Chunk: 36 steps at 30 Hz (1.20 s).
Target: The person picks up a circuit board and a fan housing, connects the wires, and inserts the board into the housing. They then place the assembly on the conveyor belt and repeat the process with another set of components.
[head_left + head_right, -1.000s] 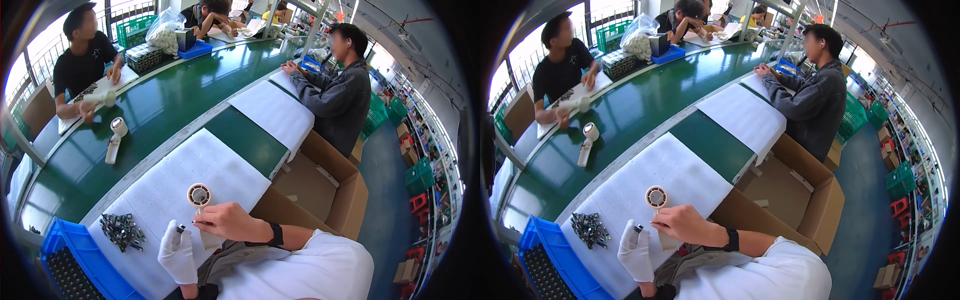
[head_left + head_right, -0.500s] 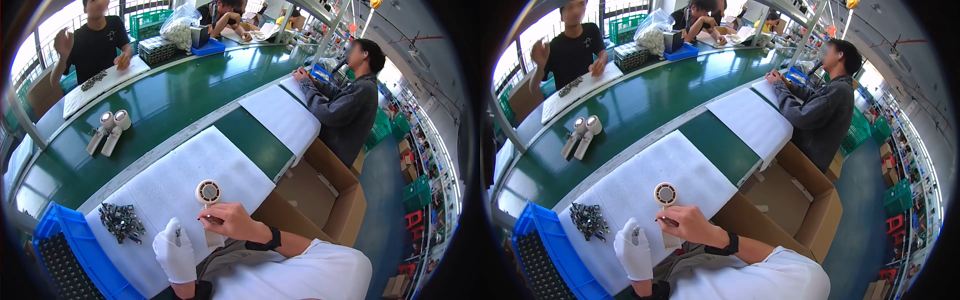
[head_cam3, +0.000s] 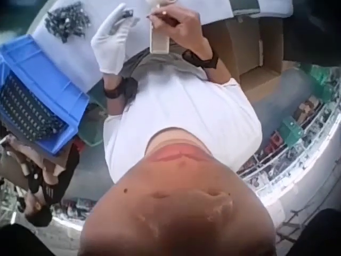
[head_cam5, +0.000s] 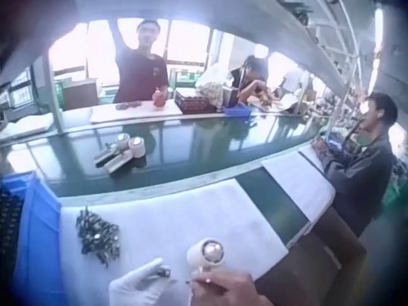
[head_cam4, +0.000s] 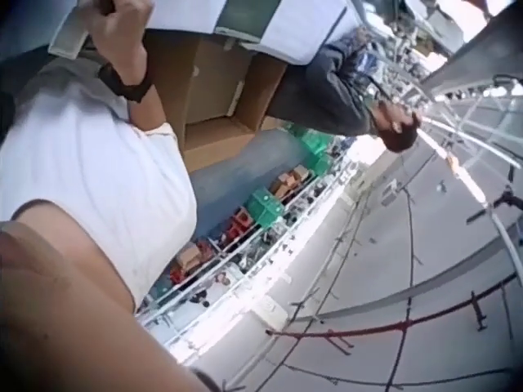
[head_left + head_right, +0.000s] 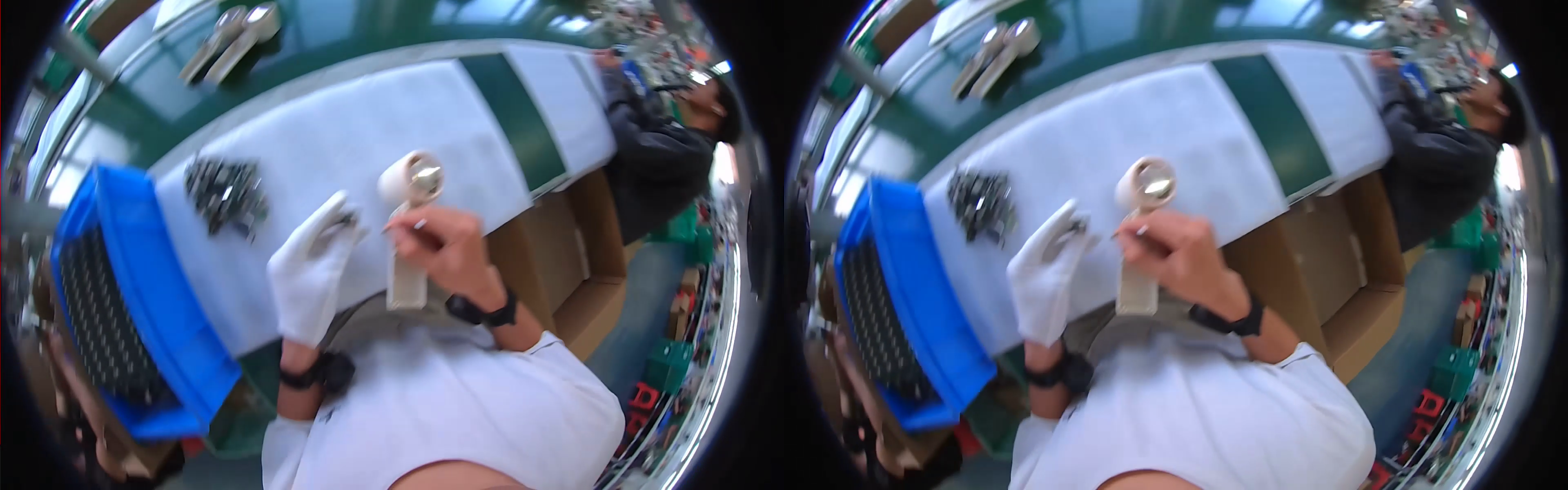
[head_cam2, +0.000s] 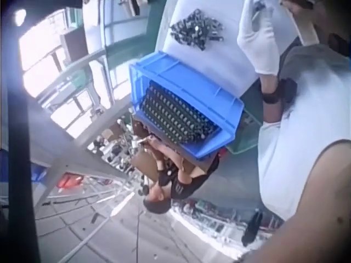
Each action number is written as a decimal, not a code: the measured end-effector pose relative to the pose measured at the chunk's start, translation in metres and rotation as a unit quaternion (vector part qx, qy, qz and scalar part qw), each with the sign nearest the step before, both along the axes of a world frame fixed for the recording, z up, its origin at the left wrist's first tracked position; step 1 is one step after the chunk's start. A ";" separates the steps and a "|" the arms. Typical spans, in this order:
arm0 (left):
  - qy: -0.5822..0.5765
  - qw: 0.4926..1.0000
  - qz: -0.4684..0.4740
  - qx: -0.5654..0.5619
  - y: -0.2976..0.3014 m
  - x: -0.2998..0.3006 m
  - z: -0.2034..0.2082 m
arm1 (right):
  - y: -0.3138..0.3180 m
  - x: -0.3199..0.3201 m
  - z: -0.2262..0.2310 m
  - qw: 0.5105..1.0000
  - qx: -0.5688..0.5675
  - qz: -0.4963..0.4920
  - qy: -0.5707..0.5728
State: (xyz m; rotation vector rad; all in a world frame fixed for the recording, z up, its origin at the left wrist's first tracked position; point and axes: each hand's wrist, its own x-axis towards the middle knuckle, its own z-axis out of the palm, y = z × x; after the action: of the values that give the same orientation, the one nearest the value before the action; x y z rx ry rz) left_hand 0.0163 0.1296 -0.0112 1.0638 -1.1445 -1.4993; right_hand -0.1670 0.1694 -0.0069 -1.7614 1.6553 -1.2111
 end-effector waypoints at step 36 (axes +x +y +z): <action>-0.131 0.985 0.071 -0.086 0.014 0.010 -0.021 | -0.002 0.017 -0.008 0.958 -0.097 0.076 0.258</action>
State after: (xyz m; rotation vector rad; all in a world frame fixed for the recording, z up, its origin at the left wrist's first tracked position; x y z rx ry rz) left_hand 0.0267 0.1440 -0.0320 1.2189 -1.3236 -1.1506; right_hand -0.1498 0.1678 -0.0152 -2.4392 1.6630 -0.9149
